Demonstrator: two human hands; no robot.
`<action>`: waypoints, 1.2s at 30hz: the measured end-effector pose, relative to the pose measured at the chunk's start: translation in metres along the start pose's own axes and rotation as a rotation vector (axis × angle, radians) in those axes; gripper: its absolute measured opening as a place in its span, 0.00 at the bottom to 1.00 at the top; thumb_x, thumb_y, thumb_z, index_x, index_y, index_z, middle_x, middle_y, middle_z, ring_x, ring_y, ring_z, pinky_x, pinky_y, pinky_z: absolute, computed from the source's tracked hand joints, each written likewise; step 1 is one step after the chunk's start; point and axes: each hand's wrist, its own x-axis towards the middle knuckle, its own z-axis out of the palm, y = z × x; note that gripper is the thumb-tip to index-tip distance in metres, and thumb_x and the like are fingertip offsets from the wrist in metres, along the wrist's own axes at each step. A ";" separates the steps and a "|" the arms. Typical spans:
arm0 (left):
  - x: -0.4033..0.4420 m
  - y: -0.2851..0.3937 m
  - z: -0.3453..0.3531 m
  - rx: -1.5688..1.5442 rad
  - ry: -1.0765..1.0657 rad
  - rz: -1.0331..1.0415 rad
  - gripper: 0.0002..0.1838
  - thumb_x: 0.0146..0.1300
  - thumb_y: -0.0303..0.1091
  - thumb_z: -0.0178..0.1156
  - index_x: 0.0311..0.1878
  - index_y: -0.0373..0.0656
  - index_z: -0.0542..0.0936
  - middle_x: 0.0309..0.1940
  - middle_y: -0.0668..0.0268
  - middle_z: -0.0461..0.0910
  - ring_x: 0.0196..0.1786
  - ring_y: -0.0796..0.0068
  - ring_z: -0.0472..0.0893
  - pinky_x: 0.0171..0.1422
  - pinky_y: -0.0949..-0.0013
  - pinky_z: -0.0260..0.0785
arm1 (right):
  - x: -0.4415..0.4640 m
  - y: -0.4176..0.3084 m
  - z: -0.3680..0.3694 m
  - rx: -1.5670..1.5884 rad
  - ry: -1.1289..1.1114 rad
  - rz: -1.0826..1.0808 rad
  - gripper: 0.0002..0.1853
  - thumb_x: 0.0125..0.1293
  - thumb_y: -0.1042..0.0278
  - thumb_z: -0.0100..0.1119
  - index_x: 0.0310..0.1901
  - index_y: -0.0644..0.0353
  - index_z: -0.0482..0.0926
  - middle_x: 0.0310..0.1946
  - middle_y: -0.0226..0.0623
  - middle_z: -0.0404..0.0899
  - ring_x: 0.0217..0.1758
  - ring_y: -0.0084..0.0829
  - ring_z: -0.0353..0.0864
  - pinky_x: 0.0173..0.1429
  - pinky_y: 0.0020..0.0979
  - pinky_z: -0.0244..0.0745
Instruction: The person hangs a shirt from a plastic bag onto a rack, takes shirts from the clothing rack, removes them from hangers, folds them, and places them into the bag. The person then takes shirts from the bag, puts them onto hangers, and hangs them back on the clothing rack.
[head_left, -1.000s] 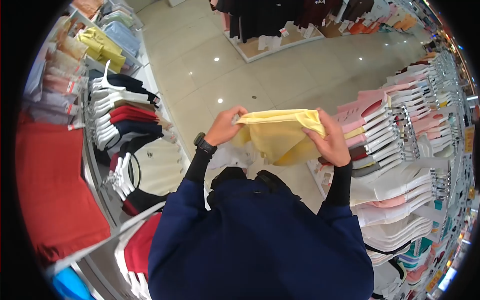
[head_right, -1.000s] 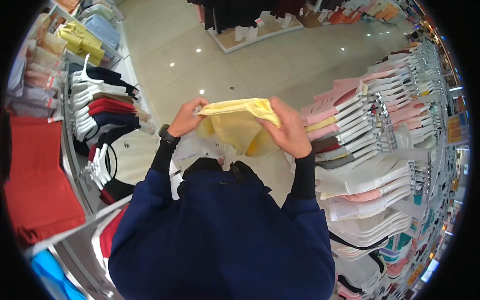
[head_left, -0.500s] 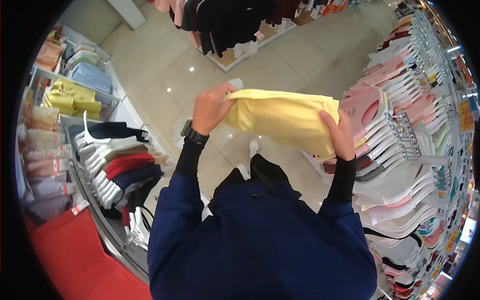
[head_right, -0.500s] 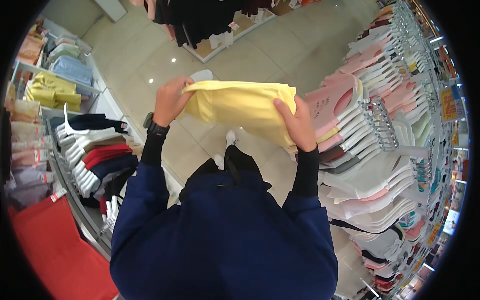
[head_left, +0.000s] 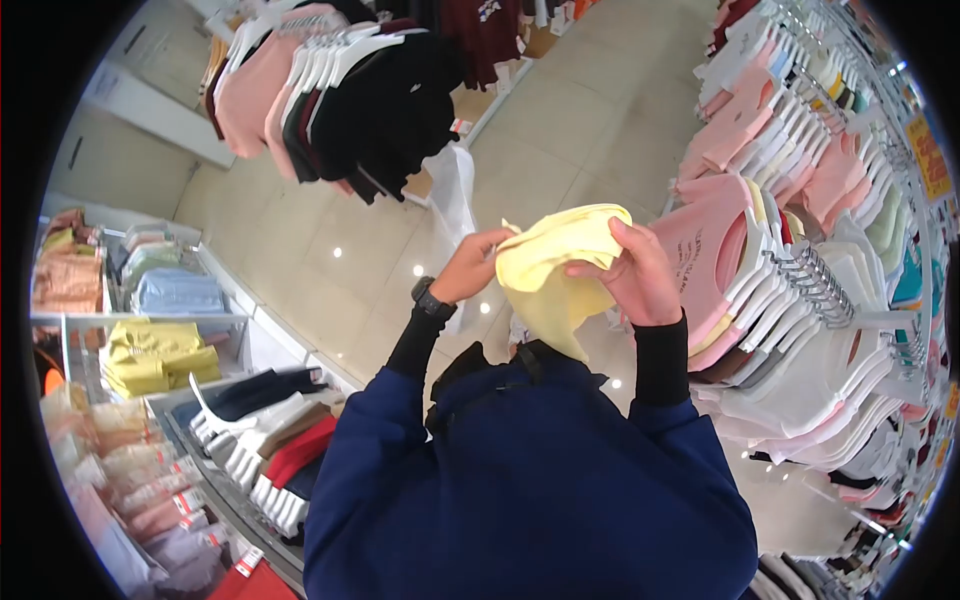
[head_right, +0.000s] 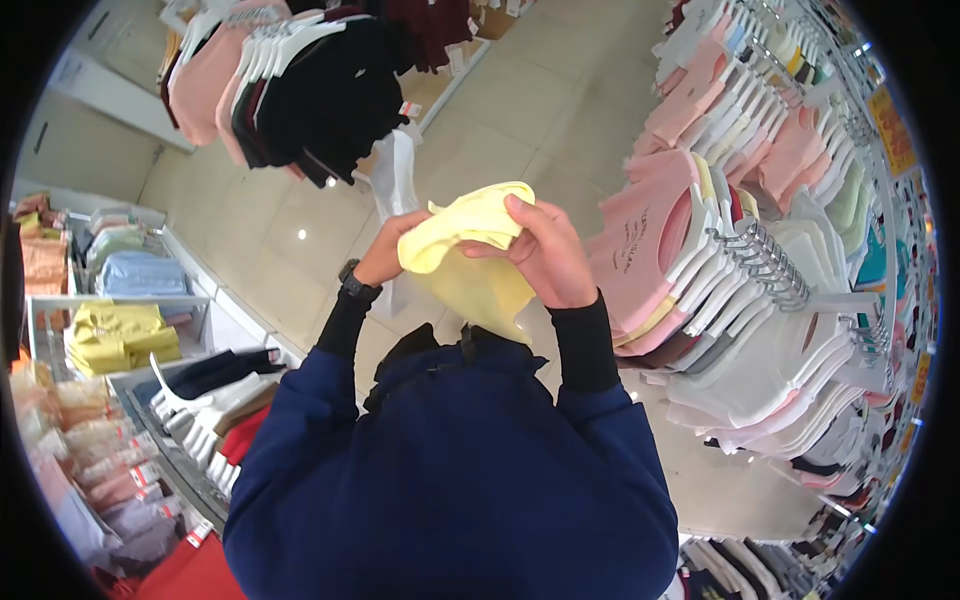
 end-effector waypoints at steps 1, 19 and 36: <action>0.004 -0.005 -0.003 -0.115 -0.047 -0.018 0.14 0.68 0.32 0.59 0.52 0.34 0.79 0.47 0.69 0.81 0.46 0.80 0.77 0.51 0.72 0.71 | 0.005 -0.002 -0.003 0.018 -0.024 -0.028 0.21 0.78 0.60 0.46 0.57 0.73 0.74 0.54 0.49 0.81 0.58 0.41 0.83 0.60 0.44 0.81; 0.136 -0.015 -0.061 -0.213 -0.459 -0.275 0.16 0.71 0.30 0.53 0.57 0.32 0.77 0.45 0.65 0.83 0.48 0.78 0.79 0.54 0.70 0.72 | 0.142 -0.012 -0.068 -0.211 0.467 -0.243 0.23 0.81 0.58 0.42 0.57 0.75 0.74 0.58 0.50 0.79 0.63 0.40 0.80 0.70 0.36 0.71; 0.276 -0.040 -0.211 -0.298 -0.469 -0.440 0.15 0.70 0.31 0.52 0.55 0.34 0.78 0.46 0.68 0.80 0.49 0.79 0.76 0.55 0.72 0.69 | 0.298 0.010 -0.055 -1.176 0.207 0.091 0.39 0.57 0.57 0.70 0.69 0.58 0.65 0.57 0.47 0.78 0.59 0.41 0.79 0.62 0.40 0.73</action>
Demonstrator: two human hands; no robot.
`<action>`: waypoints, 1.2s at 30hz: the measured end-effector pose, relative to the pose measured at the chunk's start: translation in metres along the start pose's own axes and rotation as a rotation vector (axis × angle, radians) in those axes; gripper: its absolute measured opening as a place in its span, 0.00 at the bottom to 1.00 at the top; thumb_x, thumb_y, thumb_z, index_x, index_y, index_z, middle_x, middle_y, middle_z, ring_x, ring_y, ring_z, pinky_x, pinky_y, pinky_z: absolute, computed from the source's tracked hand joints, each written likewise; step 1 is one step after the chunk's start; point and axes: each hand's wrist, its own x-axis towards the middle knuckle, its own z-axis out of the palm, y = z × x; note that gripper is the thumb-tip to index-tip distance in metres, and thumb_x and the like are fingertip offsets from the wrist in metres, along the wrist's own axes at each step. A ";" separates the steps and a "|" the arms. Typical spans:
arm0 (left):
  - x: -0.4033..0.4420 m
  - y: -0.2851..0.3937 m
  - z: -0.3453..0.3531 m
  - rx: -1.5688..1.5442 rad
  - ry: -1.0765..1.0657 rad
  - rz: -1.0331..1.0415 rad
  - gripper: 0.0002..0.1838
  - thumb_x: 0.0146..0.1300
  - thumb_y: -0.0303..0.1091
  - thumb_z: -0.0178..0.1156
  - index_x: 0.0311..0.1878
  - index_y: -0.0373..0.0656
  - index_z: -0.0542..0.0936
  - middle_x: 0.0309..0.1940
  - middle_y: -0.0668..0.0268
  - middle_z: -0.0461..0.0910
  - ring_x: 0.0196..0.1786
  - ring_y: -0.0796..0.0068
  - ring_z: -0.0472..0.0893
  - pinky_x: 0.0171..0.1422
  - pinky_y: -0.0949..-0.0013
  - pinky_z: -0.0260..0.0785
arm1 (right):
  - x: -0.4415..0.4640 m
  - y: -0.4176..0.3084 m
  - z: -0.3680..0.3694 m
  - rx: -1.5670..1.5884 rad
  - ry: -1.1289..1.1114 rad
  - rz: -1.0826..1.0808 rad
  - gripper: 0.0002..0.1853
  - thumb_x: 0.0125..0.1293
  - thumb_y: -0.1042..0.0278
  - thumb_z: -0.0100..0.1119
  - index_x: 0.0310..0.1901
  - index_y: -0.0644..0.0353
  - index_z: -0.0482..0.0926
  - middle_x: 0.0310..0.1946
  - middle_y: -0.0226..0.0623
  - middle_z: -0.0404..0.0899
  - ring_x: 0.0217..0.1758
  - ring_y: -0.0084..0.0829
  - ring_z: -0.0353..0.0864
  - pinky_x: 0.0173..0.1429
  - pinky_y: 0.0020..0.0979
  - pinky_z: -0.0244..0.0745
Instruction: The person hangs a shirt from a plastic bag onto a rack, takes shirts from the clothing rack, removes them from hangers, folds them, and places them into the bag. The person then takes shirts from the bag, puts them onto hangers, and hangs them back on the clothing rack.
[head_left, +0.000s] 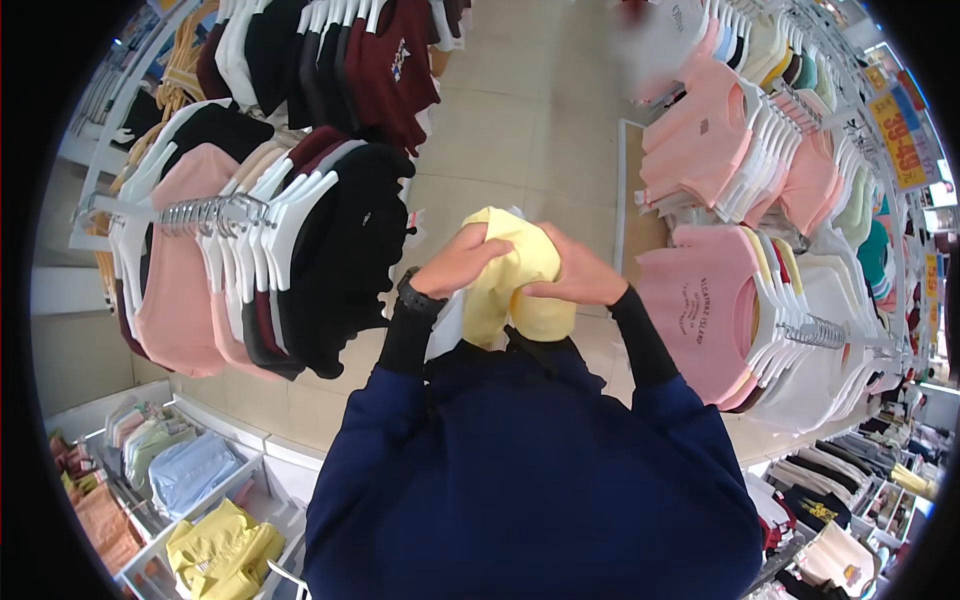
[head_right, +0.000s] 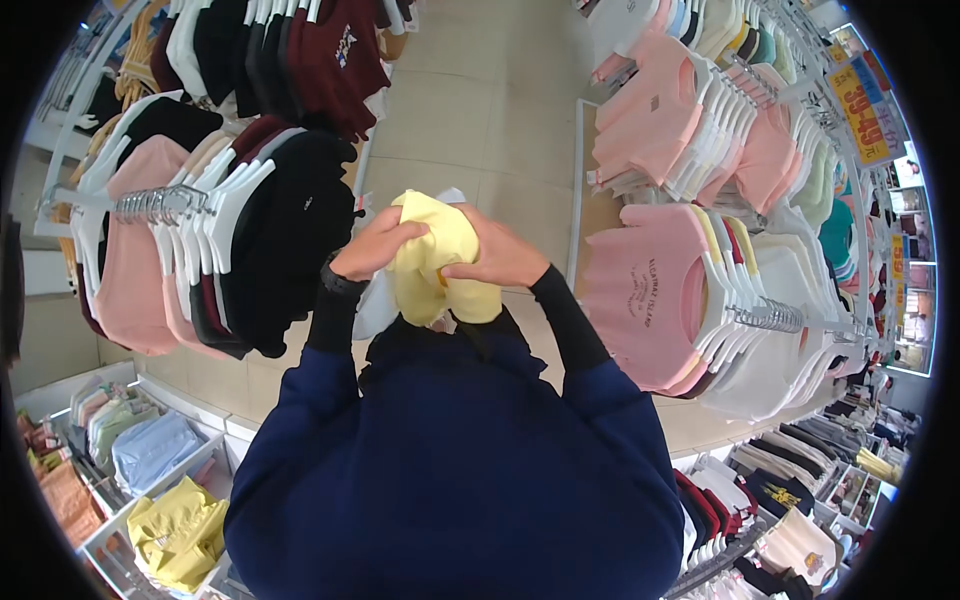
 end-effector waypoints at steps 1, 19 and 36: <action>0.002 0.004 -0.003 0.015 0.021 0.077 0.15 0.70 0.32 0.54 0.54 0.33 0.78 0.44 0.67 0.81 0.45 0.79 0.77 0.51 0.72 0.69 | 0.008 0.005 0.001 -0.049 0.048 -0.003 0.37 0.57 0.58 0.69 0.67 0.57 0.67 0.54 0.48 0.80 0.56 0.44 0.82 0.59 0.40 0.75; 0.176 -0.056 -0.025 -0.012 0.200 -0.034 0.21 0.76 0.43 0.52 0.55 0.32 0.80 0.47 0.61 0.85 0.50 0.76 0.81 0.55 0.70 0.72 | 0.089 0.049 -0.103 0.703 0.504 0.242 0.15 0.68 0.67 0.58 0.51 0.69 0.78 0.41 0.36 0.84 0.42 0.25 0.84 0.47 0.30 0.78; 0.343 0.008 -0.012 -0.614 0.300 0.235 0.12 0.74 0.37 0.57 0.52 0.38 0.75 0.43 0.66 0.80 0.42 0.77 0.80 0.44 0.69 0.78 | 0.183 0.131 -0.159 -0.177 1.085 -0.089 0.19 0.67 0.75 0.57 0.59 0.63 0.70 0.56 0.50 0.71 0.53 0.47 0.75 0.59 0.42 0.69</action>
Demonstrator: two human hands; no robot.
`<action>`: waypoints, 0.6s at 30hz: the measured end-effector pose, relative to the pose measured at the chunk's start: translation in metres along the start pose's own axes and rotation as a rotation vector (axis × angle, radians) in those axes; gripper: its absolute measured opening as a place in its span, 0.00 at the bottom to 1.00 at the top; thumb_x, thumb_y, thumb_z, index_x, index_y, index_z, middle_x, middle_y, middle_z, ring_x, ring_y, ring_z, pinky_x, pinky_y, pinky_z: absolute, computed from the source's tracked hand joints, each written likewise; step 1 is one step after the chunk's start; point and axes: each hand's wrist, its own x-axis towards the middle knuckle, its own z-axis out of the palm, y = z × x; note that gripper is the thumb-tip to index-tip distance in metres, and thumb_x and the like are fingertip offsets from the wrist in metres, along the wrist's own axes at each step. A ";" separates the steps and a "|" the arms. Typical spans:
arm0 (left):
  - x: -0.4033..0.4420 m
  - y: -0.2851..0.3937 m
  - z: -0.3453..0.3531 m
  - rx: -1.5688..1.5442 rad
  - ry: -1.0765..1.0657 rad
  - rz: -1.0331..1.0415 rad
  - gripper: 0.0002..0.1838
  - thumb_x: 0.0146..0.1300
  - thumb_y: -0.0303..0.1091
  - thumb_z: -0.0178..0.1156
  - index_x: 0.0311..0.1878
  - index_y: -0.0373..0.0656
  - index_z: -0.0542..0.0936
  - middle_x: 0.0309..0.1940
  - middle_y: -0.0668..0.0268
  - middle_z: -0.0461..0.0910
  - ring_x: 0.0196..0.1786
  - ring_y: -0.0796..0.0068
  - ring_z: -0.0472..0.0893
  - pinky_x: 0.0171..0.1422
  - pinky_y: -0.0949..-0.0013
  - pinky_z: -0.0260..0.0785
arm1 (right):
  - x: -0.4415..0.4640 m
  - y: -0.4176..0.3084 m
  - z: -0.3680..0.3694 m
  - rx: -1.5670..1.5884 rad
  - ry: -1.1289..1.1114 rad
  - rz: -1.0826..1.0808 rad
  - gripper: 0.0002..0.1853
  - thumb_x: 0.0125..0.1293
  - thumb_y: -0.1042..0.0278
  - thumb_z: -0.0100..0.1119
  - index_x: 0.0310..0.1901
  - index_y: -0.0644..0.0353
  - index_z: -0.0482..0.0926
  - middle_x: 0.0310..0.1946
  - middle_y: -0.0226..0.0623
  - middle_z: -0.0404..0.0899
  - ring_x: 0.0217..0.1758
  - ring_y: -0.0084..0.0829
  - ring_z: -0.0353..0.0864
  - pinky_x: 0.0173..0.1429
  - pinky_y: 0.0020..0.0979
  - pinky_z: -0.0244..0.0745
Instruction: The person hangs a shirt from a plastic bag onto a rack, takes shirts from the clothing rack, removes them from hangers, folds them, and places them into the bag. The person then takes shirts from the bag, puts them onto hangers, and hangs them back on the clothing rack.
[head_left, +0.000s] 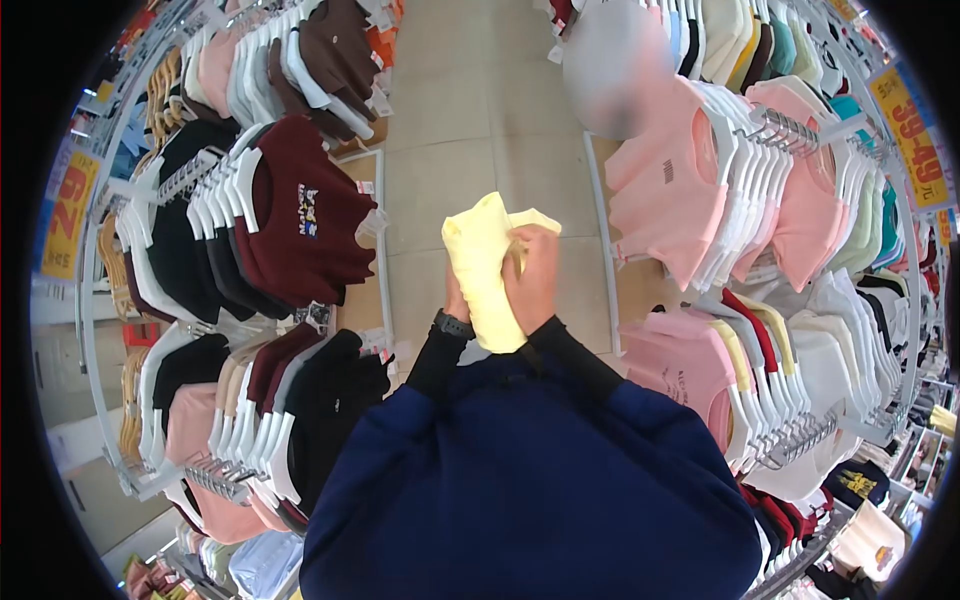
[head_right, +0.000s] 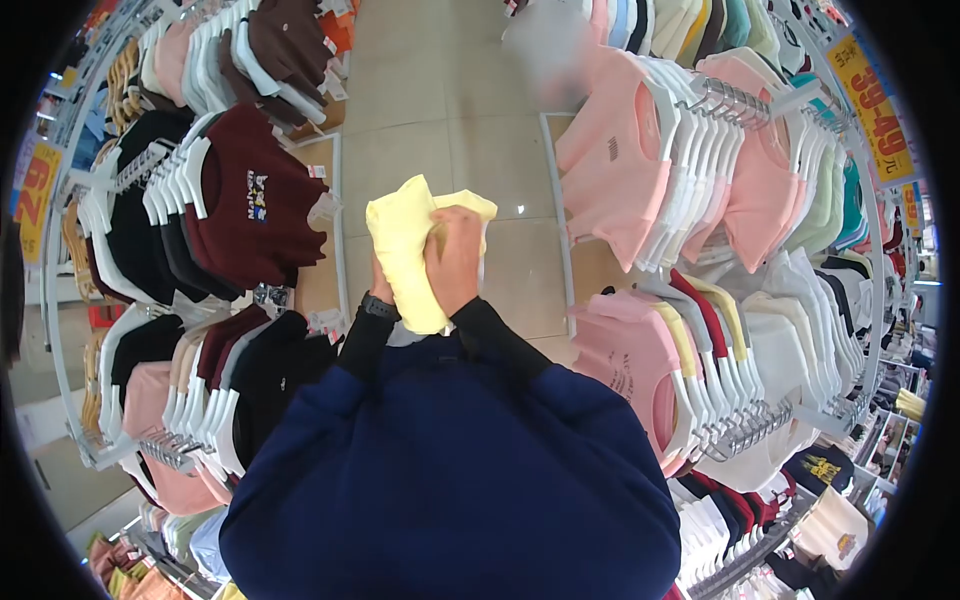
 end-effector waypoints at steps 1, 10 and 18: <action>0.010 -0.005 -0.007 -0.002 -0.001 -0.002 0.11 0.74 0.36 0.56 0.51 0.38 0.75 0.42 0.66 0.80 0.40 0.77 0.80 0.42 0.69 0.78 | 0.002 0.000 0.004 0.103 -0.033 0.026 0.18 0.69 0.71 0.55 0.59 0.62 0.72 0.52 0.51 0.74 0.49 0.51 0.74 0.60 0.44 0.67; 0.055 -0.001 0.006 0.811 0.058 0.436 0.14 0.75 0.38 0.49 0.50 0.36 0.77 0.44 0.65 0.81 0.46 0.74 0.81 0.49 0.64 0.75 | 0.043 -0.009 0.006 0.305 -0.440 0.407 0.40 0.58 0.46 0.69 0.66 0.64 0.68 0.53 0.54 0.80 0.59 0.50 0.80 0.61 0.42 0.74; 0.134 0.082 0.011 0.466 -0.004 -0.042 0.25 0.79 0.45 0.45 0.65 0.33 0.73 0.61 0.59 0.77 0.65 0.72 0.74 0.69 0.68 0.63 | 0.129 0.073 0.036 1.139 -0.289 1.026 0.27 0.66 0.67 0.65 0.64 0.66 0.70 0.56 0.44 0.80 0.57 0.35 0.82 0.63 0.37 0.77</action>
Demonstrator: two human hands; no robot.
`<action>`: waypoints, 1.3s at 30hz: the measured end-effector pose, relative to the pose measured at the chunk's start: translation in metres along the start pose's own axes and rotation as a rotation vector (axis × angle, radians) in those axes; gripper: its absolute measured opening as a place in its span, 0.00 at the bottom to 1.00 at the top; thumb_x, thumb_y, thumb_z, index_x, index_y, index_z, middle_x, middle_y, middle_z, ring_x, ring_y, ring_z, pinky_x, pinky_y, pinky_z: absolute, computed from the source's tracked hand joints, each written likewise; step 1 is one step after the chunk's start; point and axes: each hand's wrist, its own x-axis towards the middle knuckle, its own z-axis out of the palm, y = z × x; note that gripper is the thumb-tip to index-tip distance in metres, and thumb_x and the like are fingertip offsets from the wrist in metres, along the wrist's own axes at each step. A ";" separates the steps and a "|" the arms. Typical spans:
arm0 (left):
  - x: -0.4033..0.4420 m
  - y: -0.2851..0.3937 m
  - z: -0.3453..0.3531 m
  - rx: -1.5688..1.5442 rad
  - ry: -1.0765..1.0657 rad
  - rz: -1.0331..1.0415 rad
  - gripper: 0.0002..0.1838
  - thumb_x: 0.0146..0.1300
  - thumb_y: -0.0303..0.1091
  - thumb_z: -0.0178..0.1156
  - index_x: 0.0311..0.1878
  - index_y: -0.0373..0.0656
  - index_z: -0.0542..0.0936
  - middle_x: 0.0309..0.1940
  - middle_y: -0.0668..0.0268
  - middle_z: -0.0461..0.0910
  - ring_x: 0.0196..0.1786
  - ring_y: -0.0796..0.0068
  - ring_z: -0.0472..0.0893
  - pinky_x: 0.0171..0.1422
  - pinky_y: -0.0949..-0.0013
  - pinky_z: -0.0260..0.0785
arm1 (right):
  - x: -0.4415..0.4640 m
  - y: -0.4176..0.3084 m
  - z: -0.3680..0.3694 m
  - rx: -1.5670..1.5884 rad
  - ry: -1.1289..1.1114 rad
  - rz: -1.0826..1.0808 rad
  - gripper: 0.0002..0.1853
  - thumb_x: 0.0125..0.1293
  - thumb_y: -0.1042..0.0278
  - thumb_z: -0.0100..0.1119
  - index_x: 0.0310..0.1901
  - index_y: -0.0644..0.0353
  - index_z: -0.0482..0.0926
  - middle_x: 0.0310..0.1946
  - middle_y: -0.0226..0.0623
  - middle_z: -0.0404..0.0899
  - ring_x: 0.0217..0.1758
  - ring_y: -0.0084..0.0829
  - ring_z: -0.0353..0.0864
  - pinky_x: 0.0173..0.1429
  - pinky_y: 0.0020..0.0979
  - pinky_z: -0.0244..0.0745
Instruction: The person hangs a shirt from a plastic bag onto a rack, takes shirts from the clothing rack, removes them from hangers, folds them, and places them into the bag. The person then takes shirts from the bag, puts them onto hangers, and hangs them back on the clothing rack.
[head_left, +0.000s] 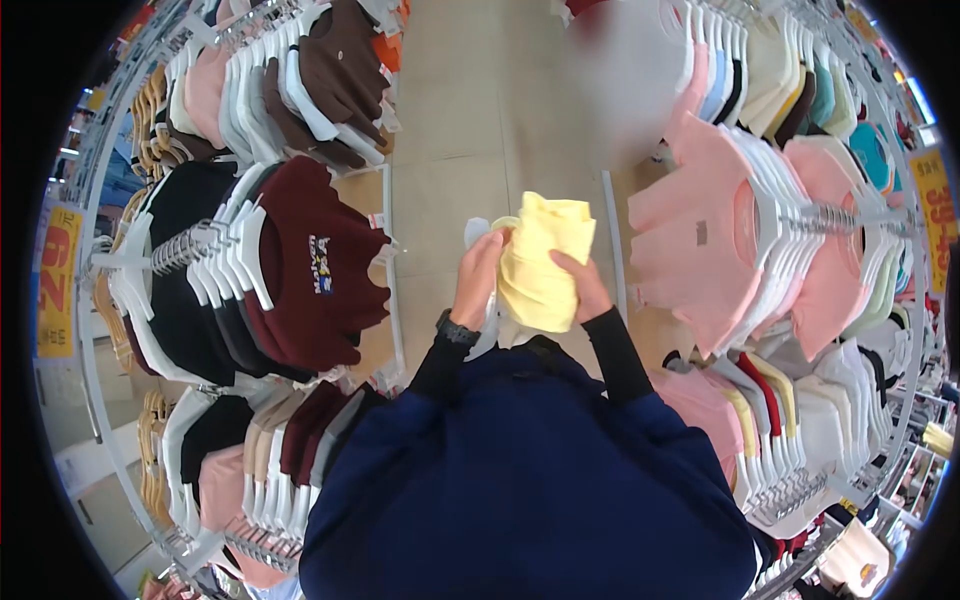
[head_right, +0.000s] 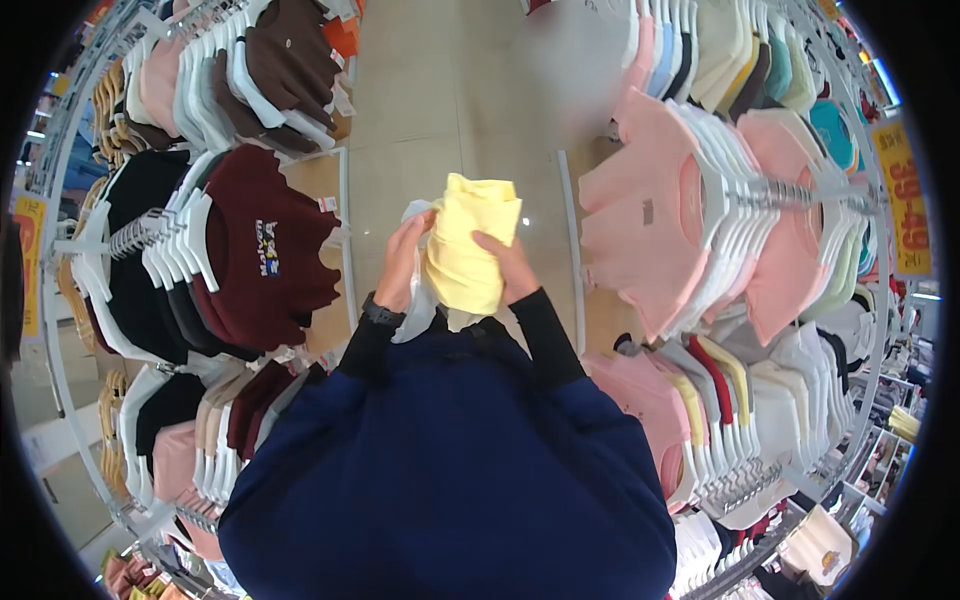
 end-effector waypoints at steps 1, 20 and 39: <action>0.010 0.009 -0.011 0.026 -0.044 -0.034 0.28 0.79 0.47 0.46 0.69 0.32 0.69 0.66 0.58 0.74 0.69 0.69 0.72 0.72 0.67 0.62 | 0.008 -0.010 0.000 0.045 -0.029 -0.019 0.28 0.67 0.67 0.62 0.66 0.66 0.68 0.59 0.45 0.79 0.59 0.38 0.81 0.64 0.39 0.77; 0.162 0.086 -0.060 -0.321 -0.489 -0.277 0.28 0.77 0.42 0.41 0.74 0.37 0.63 0.71 0.62 0.68 0.71 0.70 0.68 0.76 0.66 0.58 | 0.151 -0.045 0.071 -0.111 -0.120 -0.144 0.40 0.67 0.52 0.67 0.72 0.62 0.59 0.67 0.40 0.69 0.71 0.34 0.68 0.73 0.36 0.65; 0.391 0.168 -0.022 0.168 -0.140 0.124 0.17 0.69 0.25 0.54 0.59 0.37 0.80 0.54 0.62 0.81 0.50 0.76 0.78 0.56 0.70 0.71 | 0.308 -0.181 -0.023 0.897 -0.356 -0.182 0.30 0.70 0.67 0.57 0.71 0.63 0.61 0.68 0.45 0.70 0.71 0.44 0.70 0.77 0.48 0.63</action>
